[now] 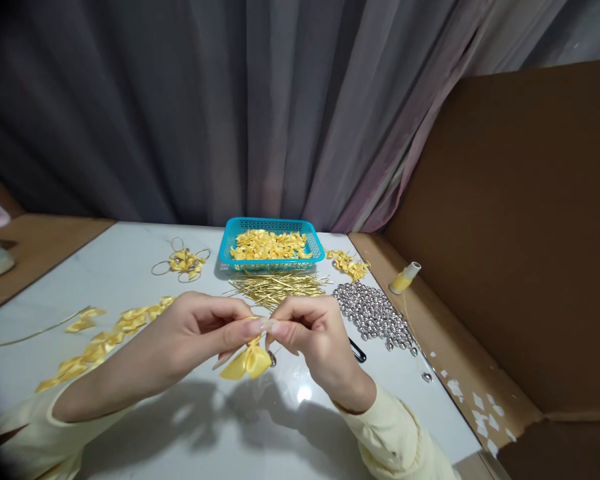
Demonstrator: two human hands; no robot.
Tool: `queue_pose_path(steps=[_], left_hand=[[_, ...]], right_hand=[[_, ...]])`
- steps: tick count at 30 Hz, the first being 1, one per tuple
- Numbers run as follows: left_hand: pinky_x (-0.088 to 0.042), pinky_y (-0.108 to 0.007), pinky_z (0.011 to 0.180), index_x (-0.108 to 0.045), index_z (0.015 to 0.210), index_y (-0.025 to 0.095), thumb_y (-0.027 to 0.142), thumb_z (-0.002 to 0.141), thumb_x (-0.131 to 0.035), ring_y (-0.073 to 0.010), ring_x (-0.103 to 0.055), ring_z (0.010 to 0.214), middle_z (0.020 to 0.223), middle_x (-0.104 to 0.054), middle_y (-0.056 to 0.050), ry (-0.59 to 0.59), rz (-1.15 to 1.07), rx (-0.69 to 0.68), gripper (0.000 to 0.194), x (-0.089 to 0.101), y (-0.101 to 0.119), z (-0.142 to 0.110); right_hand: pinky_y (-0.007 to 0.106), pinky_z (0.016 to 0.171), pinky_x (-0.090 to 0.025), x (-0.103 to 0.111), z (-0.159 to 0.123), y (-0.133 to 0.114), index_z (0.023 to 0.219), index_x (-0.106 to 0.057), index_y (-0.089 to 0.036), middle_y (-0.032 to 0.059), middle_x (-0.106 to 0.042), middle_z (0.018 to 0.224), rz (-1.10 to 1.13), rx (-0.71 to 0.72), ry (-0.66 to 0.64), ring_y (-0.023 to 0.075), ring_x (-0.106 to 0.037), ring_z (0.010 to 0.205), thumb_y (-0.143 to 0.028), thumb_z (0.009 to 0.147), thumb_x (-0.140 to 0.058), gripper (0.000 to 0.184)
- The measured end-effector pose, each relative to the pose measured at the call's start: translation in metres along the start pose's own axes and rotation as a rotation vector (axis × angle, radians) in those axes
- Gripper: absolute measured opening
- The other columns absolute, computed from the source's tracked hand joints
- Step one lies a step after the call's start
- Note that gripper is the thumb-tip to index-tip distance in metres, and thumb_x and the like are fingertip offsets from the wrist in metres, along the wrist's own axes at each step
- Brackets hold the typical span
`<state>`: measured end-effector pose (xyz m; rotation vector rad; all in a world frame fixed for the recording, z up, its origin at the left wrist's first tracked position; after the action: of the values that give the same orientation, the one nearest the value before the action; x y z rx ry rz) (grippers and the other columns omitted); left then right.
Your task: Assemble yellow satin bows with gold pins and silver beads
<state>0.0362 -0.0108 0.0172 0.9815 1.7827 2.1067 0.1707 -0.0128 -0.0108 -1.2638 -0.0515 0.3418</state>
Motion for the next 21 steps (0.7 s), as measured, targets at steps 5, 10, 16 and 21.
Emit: queue_pose_path(steps=[5,10,16,21], left_hand=[[-0.028,-0.021,0.049,-0.044,0.056,0.016,0.04,0.087,-0.051,-0.0081,-0.035,0.052,0.054,-0.039,0.006,-0.009,0.005,0.002,0.04,0.001,-0.003,0.0],[-0.026,-0.022,0.048,-0.043,0.055,0.016,0.042,0.087,-0.05,-0.0081,-0.033,0.05,0.051,-0.035,0.006,-0.011,0.031,0.008,0.042,0.002,-0.003,0.0],[-0.027,-0.023,0.048,-0.044,0.054,0.017,0.044,0.086,-0.051,-0.0092,-0.033,0.05,0.052,-0.036,0.005,0.034,0.055,0.021,0.042,0.005,-0.001,0.0],[-0.025,-0.023,0.046,-0.045,0.054,0.017,0.044,0.086,-0.05,-0.0091,-0.031,0.049,0.051,-0.034,0.006,0.007,0.054,0.023,0.042,0.003,-0.003,0.001]], right_hand=[[0.022,0.041,-0.02,0.006,0.001,-0.004,0.057,-0.064,-0.016,-0.0037,-0.048,0.046,-0.032,0.019,0.023,0.0065,-0.029,0.042,-0.025,0.073,-0.068,0.019],[0.023,0.04,-0.02,0.012,0.004,-0.008,0.055,-0.063,-0.016,-0.0039,-0.046,0.044,-0.064,0.039,0.053,0.0067,-0.029,0.041,-0.025,0.073,-0.068,0.02],[0.023,0.039,-0.019,0.018,0.004,-0.013,0.055,-0.063,-0.016,-0.0034,-0.045,0.044,-0.091,0.065,0.111,0.0071,-0.028,0.041,-0.029,0.071,-0.069,0.022],[0.023,0.038,-0.018,0.015,0.001,-0.014,0.055,-0.062,-0.016,-0.0042,-0.041,0.043,-0.107,0.078,0.109,0.0065,-0.025,0.04,-0.033,0.073,-0.068,0.025]])
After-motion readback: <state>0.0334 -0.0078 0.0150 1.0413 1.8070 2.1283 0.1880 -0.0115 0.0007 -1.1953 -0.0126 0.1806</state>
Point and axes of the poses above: each hand's wrist, its own z-axis towards the middle knuckle, its own x-axis out of the back of the hand, y = z × x, the point moved 5 cm from there along z, towards the middle knuckle
